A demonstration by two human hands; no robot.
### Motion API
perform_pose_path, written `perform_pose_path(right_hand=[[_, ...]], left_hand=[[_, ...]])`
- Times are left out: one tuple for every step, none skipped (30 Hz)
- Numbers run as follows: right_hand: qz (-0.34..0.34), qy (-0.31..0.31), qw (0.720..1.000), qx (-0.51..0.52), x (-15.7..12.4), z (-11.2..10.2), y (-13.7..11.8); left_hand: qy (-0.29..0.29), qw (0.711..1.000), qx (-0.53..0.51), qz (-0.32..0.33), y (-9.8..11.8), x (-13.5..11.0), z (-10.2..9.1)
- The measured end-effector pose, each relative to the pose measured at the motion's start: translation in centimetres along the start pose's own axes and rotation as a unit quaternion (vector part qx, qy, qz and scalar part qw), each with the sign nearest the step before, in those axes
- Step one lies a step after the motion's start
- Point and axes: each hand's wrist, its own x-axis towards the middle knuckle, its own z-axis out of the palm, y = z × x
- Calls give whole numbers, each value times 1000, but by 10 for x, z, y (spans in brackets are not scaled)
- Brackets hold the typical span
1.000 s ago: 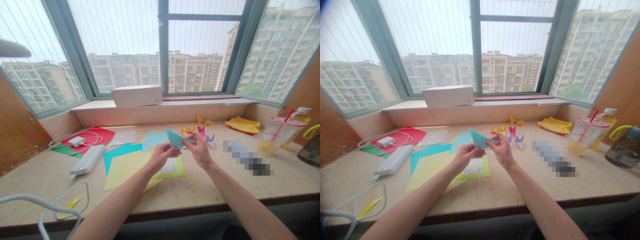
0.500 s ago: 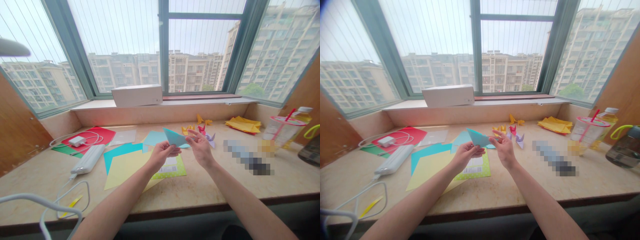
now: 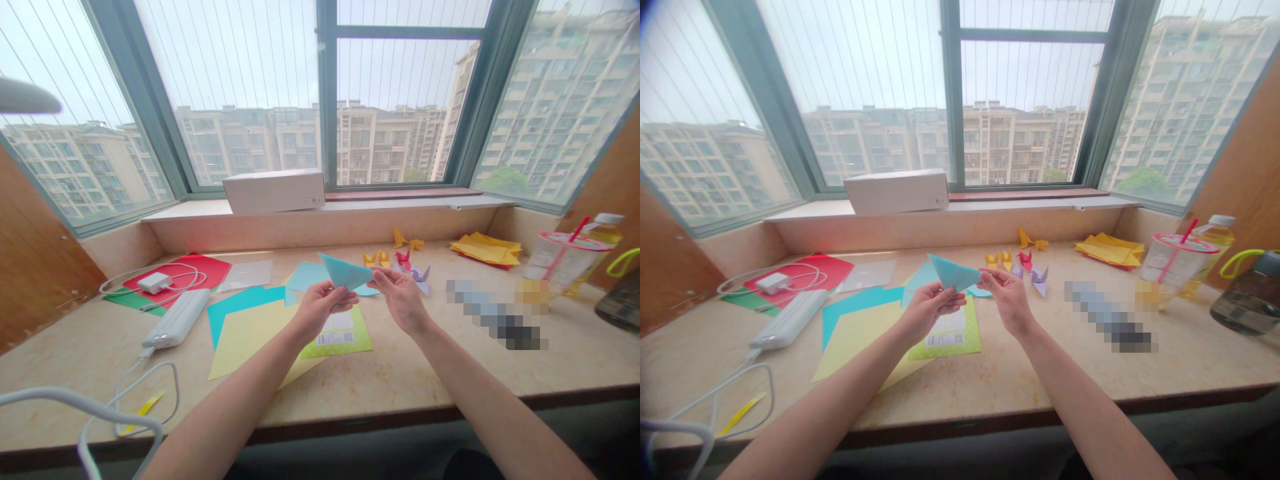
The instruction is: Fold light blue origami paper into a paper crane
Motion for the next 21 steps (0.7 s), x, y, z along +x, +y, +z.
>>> perform_pose_path(right_hand=[[-9, 9, 1000, -8, 0, 0, 1], [-19, 19, 1000, -15, 0, 1, 1], [-28, 29, 999, -21, 0, 1, 2], [-35, 37, 998, -28, 0, 2, 2], [-41, 43, 998, -35, -1, 3, 1], [-44, 45, 997, -41, -1, 4, 1], [-43, 44, 997, -47, -2, 4, 0], [-42, 40, 997, -51, -2, 4, 0], [-39, 33, 997, -55, -2, 4, -1], [-35, 26, 997, -59, -2, 4, -1], [-34, 23, 997, -63, -2, 4, 0], [-36, 25, 997, -67, -1, 4, 0], [-38, 28, 996, -71, -1, 4, 1], [-39, 34, 996, -74, 1, 3, 2], [-36, 43, 995, -77, 2, 2, 3], [-32, 57, 995, -81, 3, 1, 3], [-29, 77, 993, -86, 4, -1, 4], [-29, 100, 990, -97, 5, -3, 5], [-36, 123, 985, -113, 6, -4, 6], [-48, 136, 981, -132, 5, -5, 8], [-63, 132, 977, -154, 4, -5, 10]], left_hand=[[-2, 1000, 1, -1, 0, 0, 0], [-5, 1000, 3, -2, 0, 0, 1], [-8, 1000, 7, -3, 0, 0, 1], [-10, 1000, 11, -3, 0, 0, 1], [-11, 1000, 14, -4, 0, 0, 2], [-12, 1000, 17, -4, 0, 0, 1], [-12, 1000, 18, -4, 1, 0, 1], [-11, 1000, 20, -5, 1, 0, 1], [-10, 1000, 21, -5, 1, 0, 0], [-11, 1000, 22, -5, 1, -1, 0], [-12, 1000, 24, -5, 0, -1, 0], [-14, 1000, 27, -3, 0, -1, 0], [-16, 999, 31, -1, 0, -1, 1], [-18, 999, 36, 2, 0, -1, 2], [-16, 999, 42, 7, 0, -1, 2], [-8, 999, 50, 13, 0, -1, 3], [4, 998, 58, 22, 1, 0, 3], [23, 997, 67, 32, 1, 0, 4], [47, 995, 78, 46, 2, 0, 3], [76, 991, 92, 63, 2, 1, 2], [107, 984, 114, 82, 2, 1, 1]])
